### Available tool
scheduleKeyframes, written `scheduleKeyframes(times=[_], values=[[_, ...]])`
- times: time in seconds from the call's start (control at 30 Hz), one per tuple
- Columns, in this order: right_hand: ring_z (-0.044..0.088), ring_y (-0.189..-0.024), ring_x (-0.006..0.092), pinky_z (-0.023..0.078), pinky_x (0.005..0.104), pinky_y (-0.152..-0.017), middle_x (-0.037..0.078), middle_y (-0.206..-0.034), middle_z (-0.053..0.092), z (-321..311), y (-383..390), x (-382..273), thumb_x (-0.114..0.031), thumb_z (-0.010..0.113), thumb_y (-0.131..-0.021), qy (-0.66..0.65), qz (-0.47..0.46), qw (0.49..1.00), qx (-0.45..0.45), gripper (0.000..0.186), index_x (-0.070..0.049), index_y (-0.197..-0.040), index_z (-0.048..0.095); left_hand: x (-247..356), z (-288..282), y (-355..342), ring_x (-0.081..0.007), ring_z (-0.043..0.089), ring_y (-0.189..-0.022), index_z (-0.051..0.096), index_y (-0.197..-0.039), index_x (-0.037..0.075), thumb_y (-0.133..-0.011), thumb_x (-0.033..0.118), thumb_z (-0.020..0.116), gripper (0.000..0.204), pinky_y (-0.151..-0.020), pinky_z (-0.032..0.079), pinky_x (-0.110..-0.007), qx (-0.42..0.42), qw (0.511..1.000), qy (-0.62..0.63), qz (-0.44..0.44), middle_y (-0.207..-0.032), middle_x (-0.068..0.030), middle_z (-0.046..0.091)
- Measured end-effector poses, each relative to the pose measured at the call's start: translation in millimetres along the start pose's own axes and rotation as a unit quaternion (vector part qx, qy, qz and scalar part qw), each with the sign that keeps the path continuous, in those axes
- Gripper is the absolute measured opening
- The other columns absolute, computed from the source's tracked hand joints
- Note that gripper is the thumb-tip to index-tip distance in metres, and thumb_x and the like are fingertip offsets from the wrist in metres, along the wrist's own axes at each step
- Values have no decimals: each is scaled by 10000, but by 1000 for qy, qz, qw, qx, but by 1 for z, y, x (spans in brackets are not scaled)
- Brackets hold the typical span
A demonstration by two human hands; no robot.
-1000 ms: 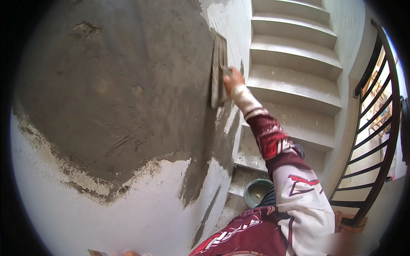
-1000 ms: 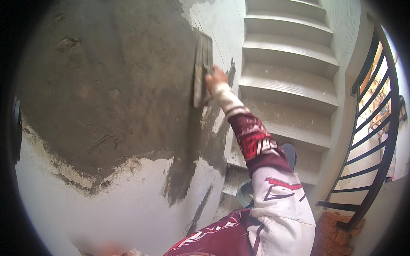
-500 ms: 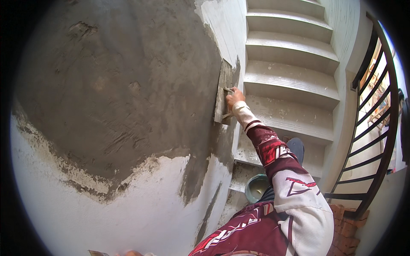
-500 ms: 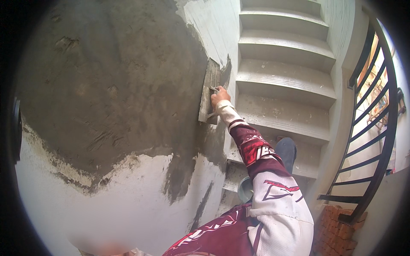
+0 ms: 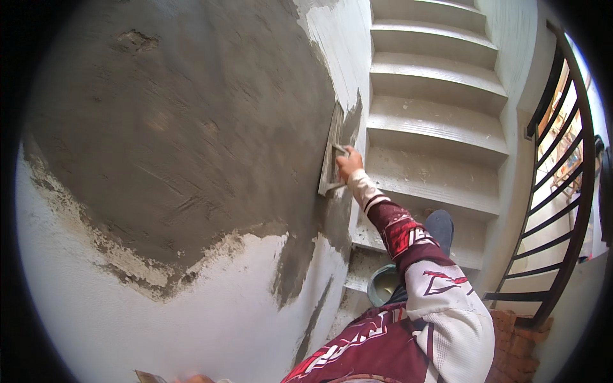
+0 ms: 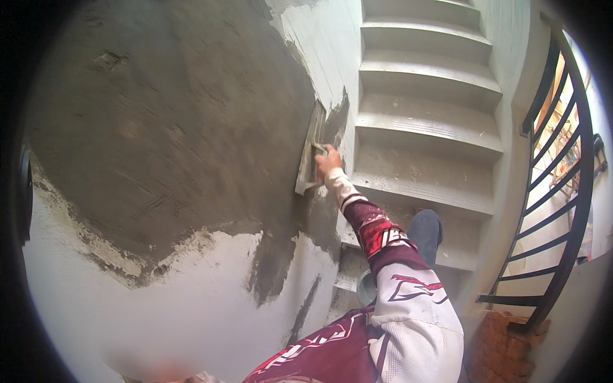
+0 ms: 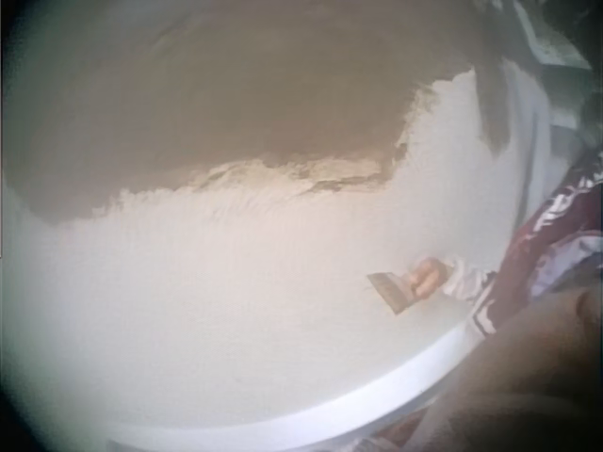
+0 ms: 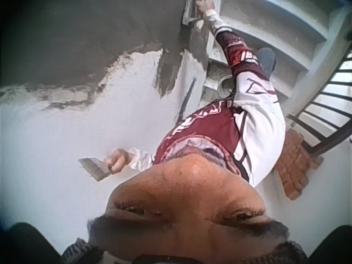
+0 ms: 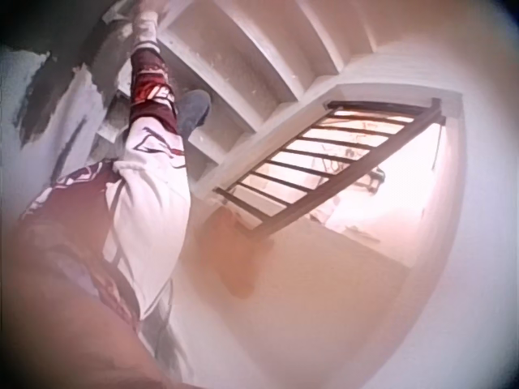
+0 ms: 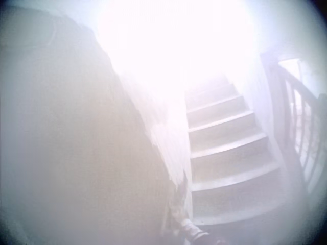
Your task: The person applies plaster to a curved wall using a trowel and a brush. They scoop plaster from a bucket and spread it evenly across the surface, smoothing the application with the trowel.
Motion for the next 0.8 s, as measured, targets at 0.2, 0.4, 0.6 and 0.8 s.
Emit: scheduleKeyframes(times=[0.2, 0.4, 0.6, 0.8], values=[[590, -542, 191, 505, 357, -453, 100, -660, 583, 12, -100, -205, -110, 571, -785, -110, -34, 989, -92, 365, -31, -1142, 566, -8, -7, 3, -254, 573, -636, 465, -992, -31, -951, 143, 465, 178, -545, 499, -294, -6, 1000, -27, 8, -843, -150, 566], [434, -452, 133, 397, 301, -410, 20, -631, 540, 8, -54, -73, -82, 527, -793, -61, -66, 995, -29, 403, -134, -1190, 563, -4, 0, 3, -255, 573, -638, 456, -987, -30, -961, 147, 448, 179, -546, 501, -291, -6, 1000, -24, 4, -843, -149, 564], [601, -720, 216, 506, 360, -659, 140, -867, 629, 4, -29, 5, -126, 575, -787, 20, 25, 999, -9, 444, -74, -1225, 522, -13, -6, 2, -256, 574, -640, 448, -982, -29, -971, 151, 430, 181, -546, 504, -288, -8, 999, -44, 4, -842, -148, 561], [545, -483, 151, 447, 330, -407, 60, -607, 541, -14, -91, -230, -99, 539, -796, -8, -61, 998, -26, 407, -33, -1197, 532, -20, -9, 2, -257, 575, -642, 439, -976, -28, -981, 155, 413, 185, -546, 507, -285, -19, 998, -51, 18, -841, -147, 558]])
Point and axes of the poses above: each hand's wrist, its own y-axis away from the middle knuckle, its own z-axis out of the palm, x = y × z, the point moved 10 cm from there along -y, towards the middle knuckle
